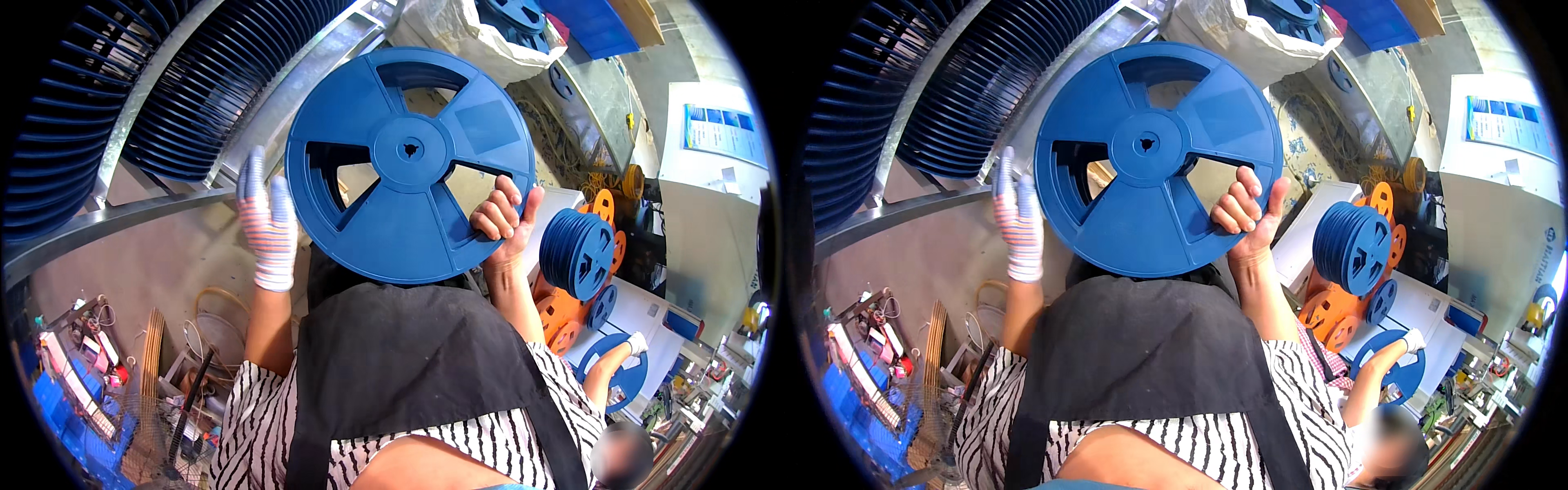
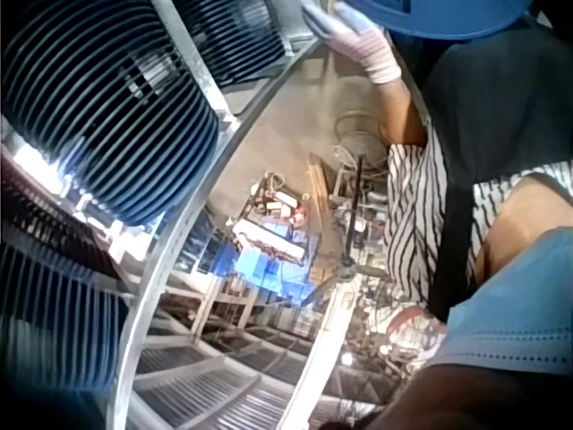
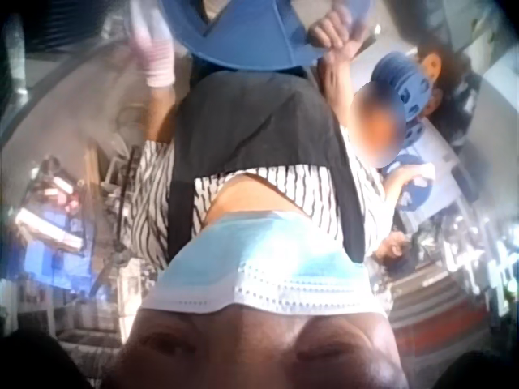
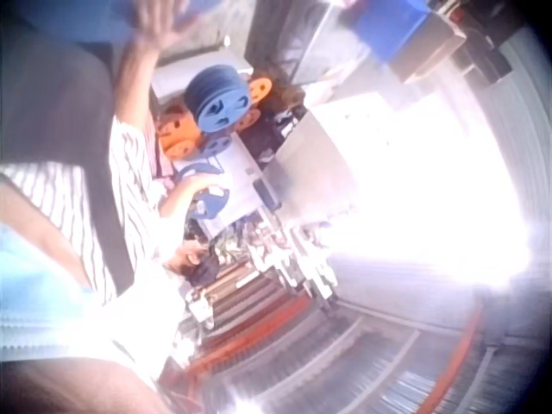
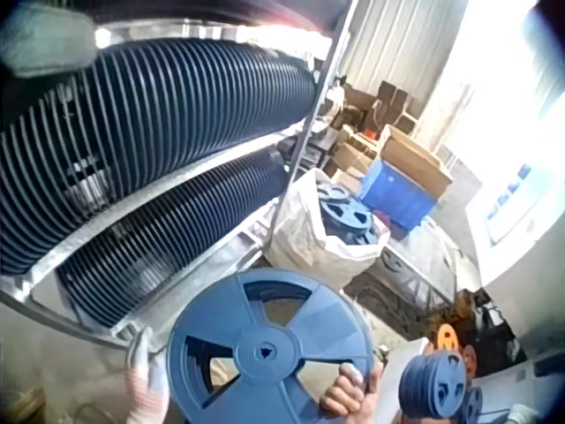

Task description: The person repeatedly picks up blue plastic spools from a nearby pile and stacks them onto a metal rack. The person handles the spools one at a time, placing them on top of the existing stack.

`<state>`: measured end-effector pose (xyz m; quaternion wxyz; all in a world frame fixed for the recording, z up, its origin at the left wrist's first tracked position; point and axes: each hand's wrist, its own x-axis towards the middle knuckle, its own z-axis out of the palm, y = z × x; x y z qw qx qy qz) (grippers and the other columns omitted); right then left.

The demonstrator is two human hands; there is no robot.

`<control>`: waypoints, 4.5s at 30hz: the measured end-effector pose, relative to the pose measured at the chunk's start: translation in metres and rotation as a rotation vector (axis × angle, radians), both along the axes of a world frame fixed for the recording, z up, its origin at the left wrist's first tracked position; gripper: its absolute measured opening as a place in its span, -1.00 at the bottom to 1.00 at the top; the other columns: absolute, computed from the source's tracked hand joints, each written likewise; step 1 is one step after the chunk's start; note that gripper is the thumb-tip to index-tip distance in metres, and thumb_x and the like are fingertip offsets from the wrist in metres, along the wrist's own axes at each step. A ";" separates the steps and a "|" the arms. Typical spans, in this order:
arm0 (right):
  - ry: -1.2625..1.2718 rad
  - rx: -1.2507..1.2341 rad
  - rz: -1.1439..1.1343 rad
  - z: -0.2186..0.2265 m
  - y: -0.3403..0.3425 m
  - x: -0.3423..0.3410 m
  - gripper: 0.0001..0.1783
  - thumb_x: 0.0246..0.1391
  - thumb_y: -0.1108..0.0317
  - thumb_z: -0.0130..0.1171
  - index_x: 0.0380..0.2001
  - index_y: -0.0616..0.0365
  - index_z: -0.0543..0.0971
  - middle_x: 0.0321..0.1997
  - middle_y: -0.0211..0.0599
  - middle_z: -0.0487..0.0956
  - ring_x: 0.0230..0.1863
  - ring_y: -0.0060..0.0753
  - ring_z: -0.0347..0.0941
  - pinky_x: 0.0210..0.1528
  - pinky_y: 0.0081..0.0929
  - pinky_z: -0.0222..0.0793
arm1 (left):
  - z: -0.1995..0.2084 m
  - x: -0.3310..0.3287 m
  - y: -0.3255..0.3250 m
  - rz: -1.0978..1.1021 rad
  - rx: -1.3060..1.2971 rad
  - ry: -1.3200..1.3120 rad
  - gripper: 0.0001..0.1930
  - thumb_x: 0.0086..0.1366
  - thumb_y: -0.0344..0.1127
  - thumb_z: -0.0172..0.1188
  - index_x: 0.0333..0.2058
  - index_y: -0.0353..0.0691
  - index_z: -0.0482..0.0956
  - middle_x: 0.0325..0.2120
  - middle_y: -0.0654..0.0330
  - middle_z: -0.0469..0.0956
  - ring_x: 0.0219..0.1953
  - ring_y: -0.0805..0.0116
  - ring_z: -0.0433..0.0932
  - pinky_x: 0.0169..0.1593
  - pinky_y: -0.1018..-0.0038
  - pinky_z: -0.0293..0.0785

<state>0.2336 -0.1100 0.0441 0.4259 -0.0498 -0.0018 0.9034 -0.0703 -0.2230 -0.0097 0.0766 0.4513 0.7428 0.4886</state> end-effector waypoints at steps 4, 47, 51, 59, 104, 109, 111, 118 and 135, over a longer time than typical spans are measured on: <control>-0.212 0.192 0.078 0.017 -0.001 -0.009 -0.44 0.07 -0.29 0.01 -0.44 0.04 0.32 -0.77 -0.67 0.19 -0.77 -0.76 0.07 -0.65 -0.72 0.00 | 0.044 0.058 0.021 -0.251 -0.080 0.083 -0.36 0.21 -0.13 0.17 0.15 -0.42 0.25 -0.07 -0.12 0.45 -0.01 -0.10 0.40 0.10 0.16 0.28; -0.996 -0.020 -0.070 -0.005 -0.011 0.004 -0.41 0.22 -0.18 -0.13 -0.23 0.23 0.44 -0.47 -0.29 0.52 -0.47 -0.42 0.43 -0.30 -0.41 0.41 | 0.001 0.036 -0.005 -0.492 0.503 -2.180 -0.28 0.20 -0.01 0.13 0.20 -0.36 0.18 0.02 -0.18 0.38 -0.06 0.04 0.50 0.13 0.17 0.42; -1.004 -0.046 -0.056 -0.008 -0.008 0.006 -0.41 0.21 -0.18 -0.10 -0.23 0.24 0.45 -0.47 -0.28 0.52 -0.47 -0.40 0.41 -0.30 -0.39 0.37 | -0.007 0.022 -0.038 -0.487 0.340 -2.126 -0.34 0.19 -0.07 0.16 0.12 -0.46 0.25 -0.04 -0.16 0.44 -0.05 0.00 0.51 0.10 0.11 0.44; -0.965 0.032 0.009 -0.003 -0.006 0.005 -0.42 0.21 -0.18 -0.11 -0.26 0.22 0.45 -0.47 -0.29 0.49 -0.47 -0.41 0.38 -0.29 -0.41 0.34 | -0.035 0.027 -0.129 0.371 0.257 -1.500 -0.81 0.26 -0.22 0.15 -0.19 -0.10 0.44 -0.42 0.30 0.48 -0.38 0.43 0.51 -0.38 0.47 0.52; -1.000 0.065 0.113 0.021 -0.035 -0.036 -0.46 0.22 -0.17 -0.11 -0.28 0.17 0.44 -0.50 -0.31 0.48 -0.50 -0.39 0.37 -0.31 -0.40 0.31 | -0.057 -0.176 0.012 0.473 0.715 -1.513 -0.59 0.24 0.01 -0.04 -0.14 -0.14 0.55 -0.19 0.13 0.59 -0.18 0.17 0.56 -0.03 0.27 0.47; -1.008 0.069 0.196 0.018 -0.033 -0.039 -0.47 0.22 -0.16 -0.11 -0.29 0.16 0.45 -0.50 -0.31 0.48 -0.50 -0.40 0.39 -0.30 -0.39 0.33 | -0.149 -0.265 -0.015 0.562 0.701 -1.315 -0.31 0.27 0.24 -0.20 0.12 -0.21 0.40 0.08 0.12 0.43 0.09 0.20 0.40 0.18 0.35 0.21; -1.020 0.052 0.101 0.016 -0.035 -0.028 -0.46 0.22 -0.17 -0.11 -0.30 0.16 0.45 -0.50 -0.32 0.48 -0.50 -0.41 0.38 -0.30 -0.39 0.33 | -0.082 -0.223 0.020 0.872 0.315 -1.092 -0.18 0.24 0.35 -0.20 0.13 -0.33 0.36 0.05 0.04 0.45 0.06 0.18 0.42 0.13 0.37 0.27; -1.008 0.060 0.063 0.010 -0.038 -0.024 -0.44 0.20 -0.20 -0.11 -0.29 0.15 0.44 -0.50 -0.35 0.46 -0.48 -0.41 0.38 -0.29 -0.37 0.34 | -0.030 -0.113 -0.003 0.685 0.443 -0.450 -0.29 0.36 0.04 -0.07 0.27 -0.38 0.04 0.30 -0.05 0.07 0.34 0.17 0.04 0.34 0.39 -0.10; -0.215 0.219 0.088 0.039 -0.005 -0.021 -0.43 0.11 -0.29 -0.05 -0.42 0.07 0.31 -0.79 -0.64 0.15 -0.80 -0.76 0.07 -0.70 -0.72 0.01 | -0.060 0.017 -0.071 0.040 0.006 -0.630 -0.53 0.40 -0.22 -0.07 0.21 -0.32 0.24 0.18 0.09 0.31 0.23 0.30 0.25 0.27 0.45 0.11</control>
